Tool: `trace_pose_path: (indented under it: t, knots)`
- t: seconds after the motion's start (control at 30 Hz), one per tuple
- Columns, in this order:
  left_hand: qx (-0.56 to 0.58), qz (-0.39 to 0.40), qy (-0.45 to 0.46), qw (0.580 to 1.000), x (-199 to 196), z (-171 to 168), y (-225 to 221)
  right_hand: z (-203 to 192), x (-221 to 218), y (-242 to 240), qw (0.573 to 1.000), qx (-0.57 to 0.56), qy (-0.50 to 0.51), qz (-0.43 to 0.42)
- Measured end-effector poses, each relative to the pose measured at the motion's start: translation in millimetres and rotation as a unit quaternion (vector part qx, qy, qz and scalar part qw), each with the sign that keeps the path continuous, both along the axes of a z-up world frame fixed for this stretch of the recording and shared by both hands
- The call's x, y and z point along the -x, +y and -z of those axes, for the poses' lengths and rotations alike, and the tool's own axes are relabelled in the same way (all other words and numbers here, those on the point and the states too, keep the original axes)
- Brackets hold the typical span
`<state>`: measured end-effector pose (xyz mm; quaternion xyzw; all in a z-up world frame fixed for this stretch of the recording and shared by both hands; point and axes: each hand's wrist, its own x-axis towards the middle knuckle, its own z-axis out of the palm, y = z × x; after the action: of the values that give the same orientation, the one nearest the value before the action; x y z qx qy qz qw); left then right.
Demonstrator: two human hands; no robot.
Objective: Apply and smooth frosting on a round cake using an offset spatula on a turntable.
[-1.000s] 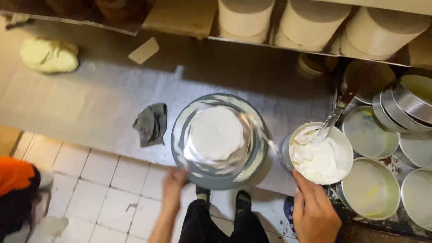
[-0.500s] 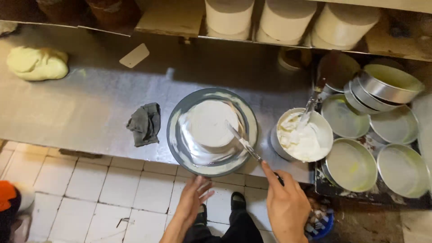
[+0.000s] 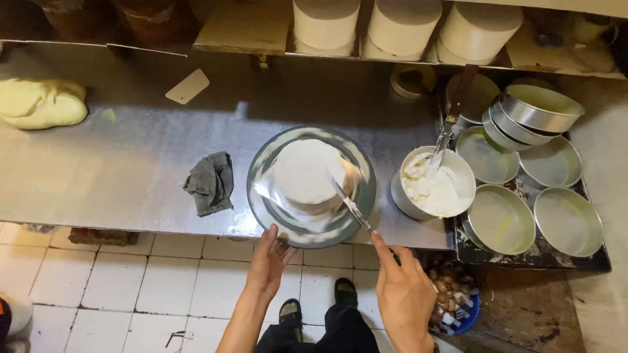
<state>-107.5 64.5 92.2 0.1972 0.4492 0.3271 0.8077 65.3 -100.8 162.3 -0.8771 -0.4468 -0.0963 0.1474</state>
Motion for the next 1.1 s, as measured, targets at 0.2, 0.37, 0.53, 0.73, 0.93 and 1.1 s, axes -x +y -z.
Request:
trace_pose_path:
  t: [0.2,0.37,0.53,0.73,0.93,1.1]
  knots:
    - [0.003,0.002,0.017,1.0,-2.6,-17.7,0.9,-3.9,6.4,-0.9,0.999,-0.028,0.022,-0.025]
    - [-0.011,-0.022,-0.013,1.0,-3.4,-1.6,1.1,3.4,8.3,-0.2,1.0,0.017,0.01,-0.012]
    - [0.002,-0.025,0.052,0.998,-14.4,-6.4,-12.5,6.0,13.6,0.9,0.999,0.039,0.014,0.004]
    - [0.003,0.184,0.126,0.975,-14.4,7.1,-27.0,6.0,18.7,3.6,0.999,0.018,0.045,-0.009]
    - [-0.026,0.008,0.109,0.994,-11.7,22.3,-23.7,1.8,21.8,5.8,0.998,0.015,0.05,-0.019]
    - [0.008,0.226,0.115,0.967,-5.0,32.3,-20.3,-1.3,26.3,9.6,0.998,-0.007,0.057,-0.027]
